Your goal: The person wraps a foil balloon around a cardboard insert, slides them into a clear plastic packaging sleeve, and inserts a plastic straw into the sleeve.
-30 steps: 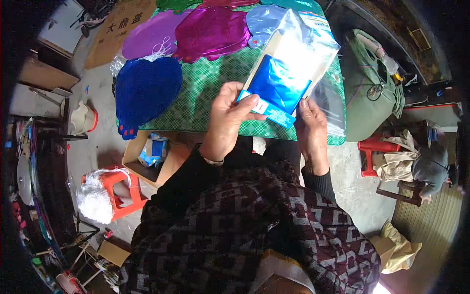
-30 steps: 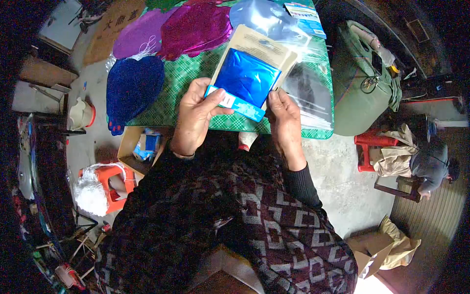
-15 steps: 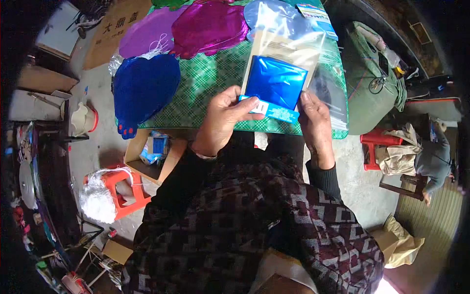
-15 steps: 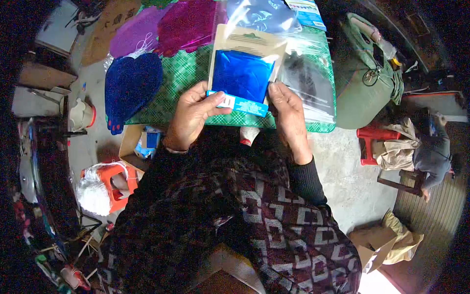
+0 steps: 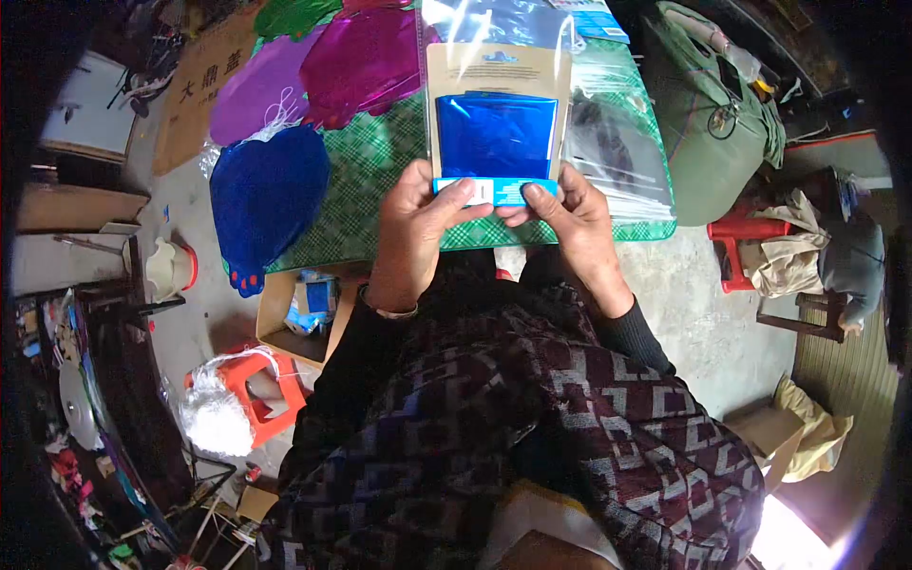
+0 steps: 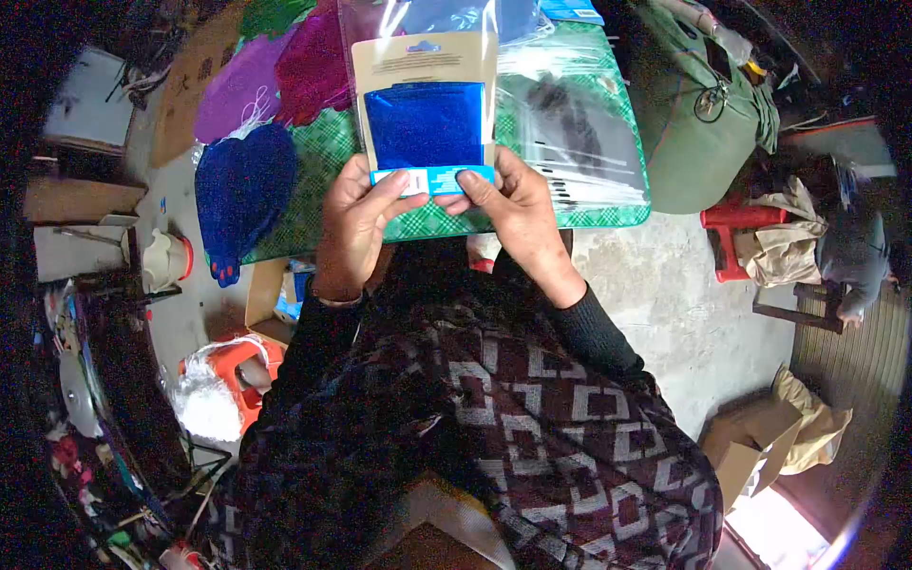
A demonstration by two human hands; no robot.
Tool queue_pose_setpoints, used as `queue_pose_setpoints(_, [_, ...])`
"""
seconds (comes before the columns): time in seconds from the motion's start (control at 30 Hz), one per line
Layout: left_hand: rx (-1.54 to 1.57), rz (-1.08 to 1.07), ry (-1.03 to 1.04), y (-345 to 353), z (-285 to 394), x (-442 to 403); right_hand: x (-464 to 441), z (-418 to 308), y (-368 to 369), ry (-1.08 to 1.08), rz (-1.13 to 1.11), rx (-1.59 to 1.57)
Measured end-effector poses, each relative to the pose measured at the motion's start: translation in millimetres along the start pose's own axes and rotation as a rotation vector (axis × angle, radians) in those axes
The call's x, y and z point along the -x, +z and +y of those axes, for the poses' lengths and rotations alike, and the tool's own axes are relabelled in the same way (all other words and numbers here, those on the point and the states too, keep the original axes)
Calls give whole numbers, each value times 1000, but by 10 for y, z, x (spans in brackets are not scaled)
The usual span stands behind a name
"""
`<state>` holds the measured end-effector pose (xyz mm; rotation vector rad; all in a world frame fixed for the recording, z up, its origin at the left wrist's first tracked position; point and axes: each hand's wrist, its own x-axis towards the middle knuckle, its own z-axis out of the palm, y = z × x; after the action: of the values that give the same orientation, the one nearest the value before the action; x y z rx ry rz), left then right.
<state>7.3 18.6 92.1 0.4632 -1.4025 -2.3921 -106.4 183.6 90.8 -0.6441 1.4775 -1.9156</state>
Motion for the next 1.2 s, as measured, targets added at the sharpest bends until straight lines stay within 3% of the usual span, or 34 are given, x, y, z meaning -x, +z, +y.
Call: queue_pose_setpoints(1.2, [-42,-4,31,81,-33,-94,-28,65,-39,19,78,-61])
